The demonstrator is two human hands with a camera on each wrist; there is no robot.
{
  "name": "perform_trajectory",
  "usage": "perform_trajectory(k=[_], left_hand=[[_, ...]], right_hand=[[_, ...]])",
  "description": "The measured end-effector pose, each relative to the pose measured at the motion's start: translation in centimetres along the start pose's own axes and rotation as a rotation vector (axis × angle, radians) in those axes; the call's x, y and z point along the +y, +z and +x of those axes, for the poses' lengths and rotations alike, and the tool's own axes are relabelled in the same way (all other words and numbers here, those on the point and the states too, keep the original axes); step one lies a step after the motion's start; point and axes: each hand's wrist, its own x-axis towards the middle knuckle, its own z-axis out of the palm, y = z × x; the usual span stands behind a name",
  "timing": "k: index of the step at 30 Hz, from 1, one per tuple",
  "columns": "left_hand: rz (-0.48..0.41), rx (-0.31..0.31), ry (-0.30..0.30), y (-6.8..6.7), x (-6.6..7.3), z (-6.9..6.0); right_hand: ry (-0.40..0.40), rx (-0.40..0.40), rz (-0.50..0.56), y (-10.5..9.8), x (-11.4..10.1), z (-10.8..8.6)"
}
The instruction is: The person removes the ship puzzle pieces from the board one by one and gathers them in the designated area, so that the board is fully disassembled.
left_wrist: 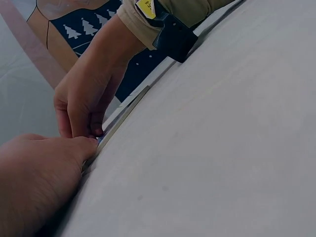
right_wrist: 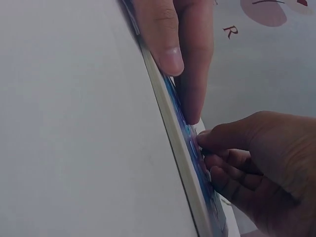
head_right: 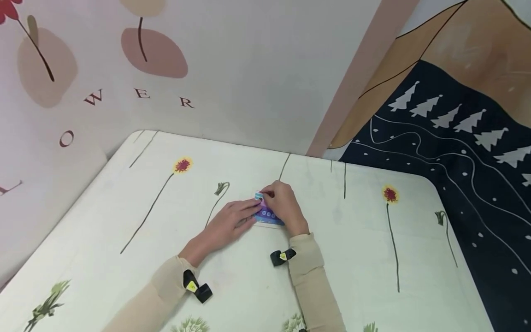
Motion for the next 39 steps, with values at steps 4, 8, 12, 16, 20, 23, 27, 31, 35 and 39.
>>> perform_trajectory(k=[4, 8, 12, 16, 20, 23, 27, 31, 35, 39], left_hand=[[-0.006, 0.013, 0.001, -0.03, -0.03, -0.1], [-0.012, 0.011, 0.004, -0.11, 0.06, 0.01], [-0.007, 0.009, 0.011, -0.11, 0.11, 0.23], [-0.003, 0.015, 0.009, -0.22, 0.12, 0.39], [-0.007, 0.008, -0.001, -0.22, 0.08, 0.32], [-0.012, 0.0, -0.007, -0.09, 0.03, 0.19], [-0.012, 0.0, -0.011, -0.02, 0.04, 0.19], [-0.02, 0.0, -0.012, -0.07, 0.1, 0.28], [-0.021, -0.005, -0.015, 0.01, 0.11, 0.35], [-0.023, -0.003, -0.013, 0.13, 0.07, 0.3]], right_hand=[[-0.021, -0.012, -0.025, 0.13, -0.4, 0.18], [-0.007, -0.018, -0.039, -0.02, -0.68, 0.16], [0.002, -0.014, -0.056, -0.24, -0.8, 0.13], [0.006, -0.02, -0.05, -0.18, -0.9, 0.26], [0.023, -0.035, -0.051, 0.11, -1.02, 0.24], [0.035, -0.032, -0.061, 0.43, -1.0, 0.15], [0.047, -0.012, -0.045, 0.63, -0.94, 0.14], [0.058, -0.004, -0.039, 0.7, -1.0, 0.13], [0.062, -0.002, -0.034, 0.66, -1.02, 0.08], [0.052, -0.006, -0.009, 0.67, -0.79, 0.13]])
